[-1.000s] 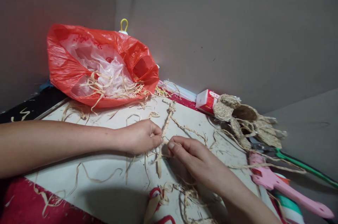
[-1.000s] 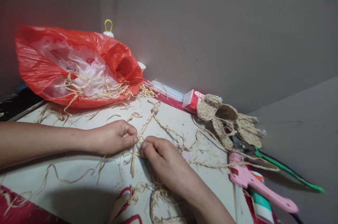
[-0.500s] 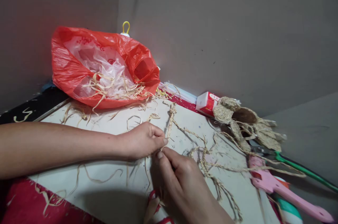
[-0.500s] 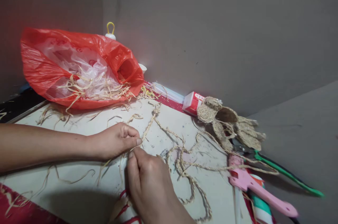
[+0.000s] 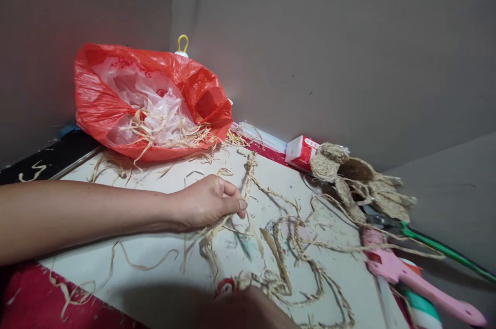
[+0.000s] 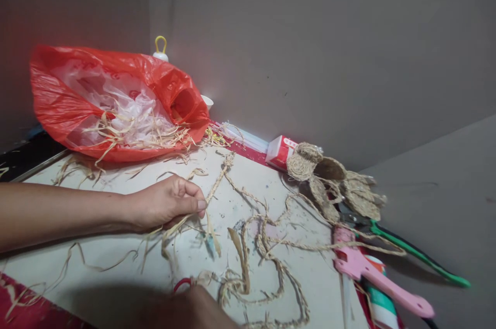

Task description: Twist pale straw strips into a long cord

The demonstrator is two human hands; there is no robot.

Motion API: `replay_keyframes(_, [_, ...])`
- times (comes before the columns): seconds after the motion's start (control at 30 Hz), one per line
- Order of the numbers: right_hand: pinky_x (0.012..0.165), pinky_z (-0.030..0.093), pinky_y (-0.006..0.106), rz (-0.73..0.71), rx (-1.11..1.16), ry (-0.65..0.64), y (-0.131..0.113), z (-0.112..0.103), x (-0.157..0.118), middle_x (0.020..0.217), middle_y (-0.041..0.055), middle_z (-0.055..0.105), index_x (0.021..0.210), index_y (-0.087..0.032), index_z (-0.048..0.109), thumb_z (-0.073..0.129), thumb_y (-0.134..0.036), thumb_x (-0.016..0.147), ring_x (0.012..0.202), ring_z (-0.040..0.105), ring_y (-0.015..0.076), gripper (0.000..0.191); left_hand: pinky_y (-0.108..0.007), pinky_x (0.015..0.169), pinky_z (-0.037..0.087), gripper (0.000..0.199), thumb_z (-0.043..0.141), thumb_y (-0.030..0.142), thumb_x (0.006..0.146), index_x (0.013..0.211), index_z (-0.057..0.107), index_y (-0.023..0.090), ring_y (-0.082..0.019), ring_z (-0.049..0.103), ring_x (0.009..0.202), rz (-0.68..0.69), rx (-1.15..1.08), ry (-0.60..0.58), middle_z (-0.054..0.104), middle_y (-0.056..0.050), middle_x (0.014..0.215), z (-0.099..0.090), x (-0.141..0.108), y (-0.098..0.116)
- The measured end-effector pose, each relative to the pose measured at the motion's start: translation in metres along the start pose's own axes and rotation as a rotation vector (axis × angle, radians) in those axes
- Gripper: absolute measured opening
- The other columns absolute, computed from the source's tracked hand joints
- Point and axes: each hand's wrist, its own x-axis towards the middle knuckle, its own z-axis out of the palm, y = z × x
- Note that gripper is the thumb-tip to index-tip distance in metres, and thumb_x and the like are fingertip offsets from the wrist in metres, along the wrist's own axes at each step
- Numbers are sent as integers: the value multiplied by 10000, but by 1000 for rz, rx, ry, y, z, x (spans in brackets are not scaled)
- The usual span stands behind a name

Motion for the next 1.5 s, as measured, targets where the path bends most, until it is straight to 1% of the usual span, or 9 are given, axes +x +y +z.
replay_keyframes(0.13, [431, 334, 231, 86, 172, 208, -11, -71, -2, 533, -20, 456, 663, -220, 536, 453, -427, 887, 470, 424, 125, 316, -208, 404, 147, 141, 591, 255, 733, 662, 580, 133, -44, 261, 381, -12, -37, -12, 397, 83, 423, -2, 1, 0])
replay_keyframes(0.2, [403, 305, 214, 325, 642, 606, -17, -105, 9, 513, -41, 392, 592, -214, 449, 534, -406, 850, 437, 349, 102, 333, -204, 407, 162, 141, 599, 255, 728, 667, 583, 129, -46, 279, 394, -11, -35, -6, 418, 75, 444, -1, 2, -2])
replay_keyframes(0.23, [402, 310, 202, 382, 868, 684, -19, -113, 17, 530, -44, 394, 602, -210, 450, 568, -400, 828, 445, 355, 97, 318, -200, 411, 176, 142, 600, 254, 729, 669, 585, 127, -46, 285, 399, -5, -32, -6, 421, 75, 448, -1, 3, -3])
replay_keyframes(0.33, [498, 419, 212, 515, 1216, 502, -22, -111, 33, 679, 1, 538, 732, -186, 562, 658, -361, 762, 567, 483, 117, 202, -188, 474, 293, 178, 587, 257, 753, 644, 571, 118, -52, 377, 448, 50, -80, -33, 478, 52, 492, 0, 4, -4])
replay_keyframes(0.43, [500, 417, 218, 529, 1286, 261, -24, -95, 35, 637, 1, 544, 767, -169, 577, 647, -404, 779, 529, 456, 108, 246, -219, 581, 390, 201, 544, 269, 792, 661, 557, 117, -81, 483, 531, 77, -138, -133, 561, 10, 564, 0, 4, -6])
replay_keyframes(0.6, [380, 114, 188, 561, 1113, 161, -18, -95, 30, 493, -87, 313, 634, -179, 448, 636, -494, 775, 427, 158, 53, 393, -203, 586, 381, 150, 548, 227, 790, 698, 561, 109, -81, 502, 575, 21, -50, -101, 592, 3, 623, -1, 4, -9])
replay_keyframes(0.9, [391, 122, 217, 461, 915, -64, 2, -104, 32, 463, -86, 274, 564, -179, 431, 541, -549, 828, 425, 165, 61, 468, -208, 642, 404, 134, 537, 210, 778, 700, 576, 109, -81, 513, 605, -15, -14, -175, 588, 3, 651, -2, 7, -12])
replay_keyframes(1.23, [374, 92, 208, 437, 1233, -108, 8, -102, 34, 428, -109, 255, 551, -192, 372, 595, -488, 814, 373, 126, 41, 455, -214, 397, 123, 207, 546, 297, 772, 631, 490, 156, -41, 205, 380, -47, 46, -157, 320, 96, 432, -6, 3, -4])
replay_keyframes(1.5, [369, 100, 200, 387, 1196, -70, 5, -103, 35, 430, -108, 259, 555, -180, 412, 607, -467, 813, 376, 141, 39, 433, -204, 367, 119, 181, 512, 298, 788, 668, 506, 162, -43, 210, 351, -70, 67, -95, 320, 96, 419, -9, 6, 2])
